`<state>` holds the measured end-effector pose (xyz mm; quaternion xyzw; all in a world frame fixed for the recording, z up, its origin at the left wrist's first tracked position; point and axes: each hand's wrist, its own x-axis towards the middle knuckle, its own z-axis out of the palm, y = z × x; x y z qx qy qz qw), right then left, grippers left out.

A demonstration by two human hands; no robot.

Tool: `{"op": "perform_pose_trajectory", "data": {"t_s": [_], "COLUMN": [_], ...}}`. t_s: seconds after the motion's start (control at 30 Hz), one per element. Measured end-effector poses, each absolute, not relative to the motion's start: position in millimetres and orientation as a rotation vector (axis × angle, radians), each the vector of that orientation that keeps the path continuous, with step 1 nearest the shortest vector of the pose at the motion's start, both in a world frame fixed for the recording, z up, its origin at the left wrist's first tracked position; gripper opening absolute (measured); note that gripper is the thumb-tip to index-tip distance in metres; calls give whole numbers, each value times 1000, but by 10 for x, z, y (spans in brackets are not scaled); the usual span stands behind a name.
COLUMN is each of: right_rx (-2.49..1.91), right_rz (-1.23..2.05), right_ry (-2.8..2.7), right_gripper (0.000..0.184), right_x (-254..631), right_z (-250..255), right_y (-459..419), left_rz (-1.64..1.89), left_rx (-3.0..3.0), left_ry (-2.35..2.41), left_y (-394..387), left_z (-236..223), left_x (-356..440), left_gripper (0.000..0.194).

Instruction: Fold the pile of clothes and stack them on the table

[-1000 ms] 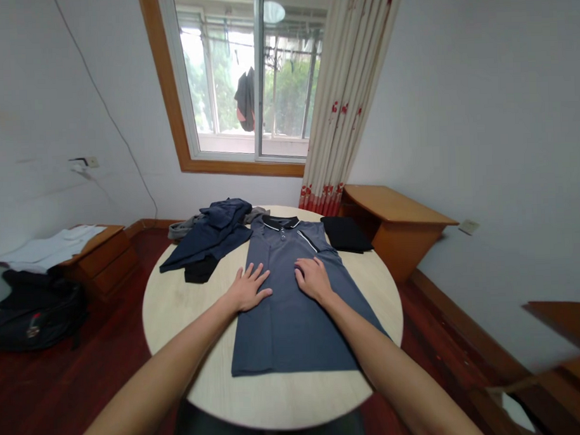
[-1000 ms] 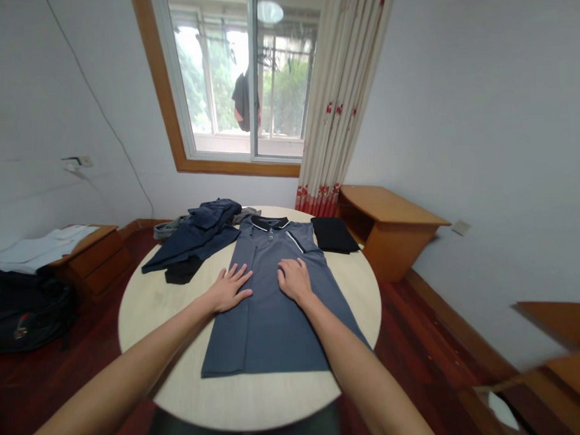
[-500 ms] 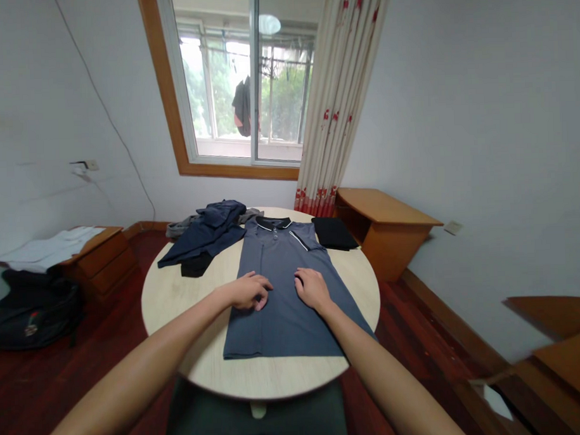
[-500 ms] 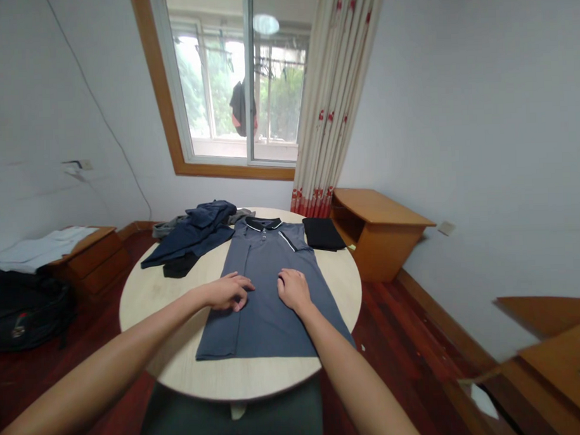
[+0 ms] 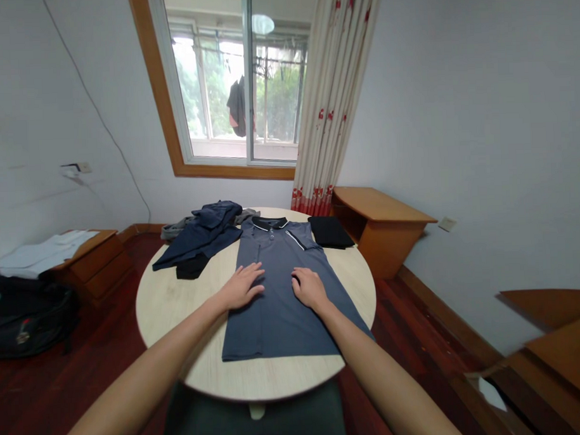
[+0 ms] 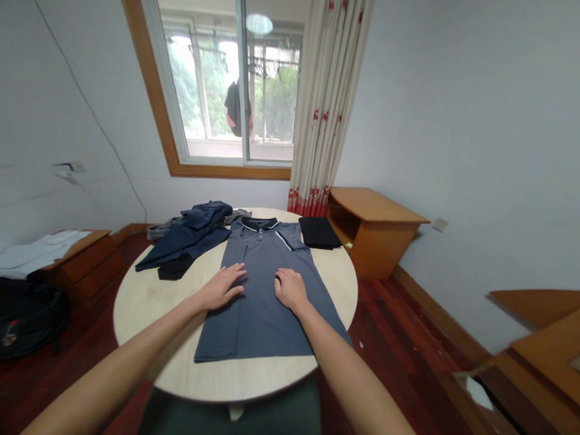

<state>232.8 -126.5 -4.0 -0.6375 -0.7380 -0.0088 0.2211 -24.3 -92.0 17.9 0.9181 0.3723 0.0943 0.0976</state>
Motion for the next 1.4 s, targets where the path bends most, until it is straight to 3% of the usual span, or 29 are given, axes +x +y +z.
{"op": "perform_pose_trajectory", "data": {"t_s": [0.13,0.27,0.47,0.67,0.9,1.03,1.1,1.2,1.4], "right_rx": [-1844,-2214,-2491,-2340,-1772,-1789,-1927,-2026,-1934], "right_rz": [-44,-47,335,1029,1266,1605,1358,874,644], "right_ry": [-1919,-1640,-1536,-1359,-1573,-1694,-1607,-1444,-1385], "right_gripper": [29,37,49,30,56,45,36,30,27], "right_x": [2416,2728,3226,3392,2878,2762,2846,3028,3178], "right_z": [-12,105,305,531,744,678,622,544,435], "right_y": [-1281,-1363,-1496,-1604,-1711,-1436,-1170,-710,-22], "left_rz": [242,200,189,192,247,287,203,120,226], "left_rx": [2690,2724,2737,2727,2671,2762,2830,2897,2894], "left_ry": [1307,1302,1313,1307,1185,804,673,523,405], "left_y": [-925,-927,-916,-909,-1113,-1331,-1401,-1440,-1414], "left_z": [-56,-116,-121,-118,205,414,456,429,250], "left_x": [-318,-338,-313,-325,-44,344,497,612,624], "left_gripper": [68,72,71,72,59,63,62,44,14]}}
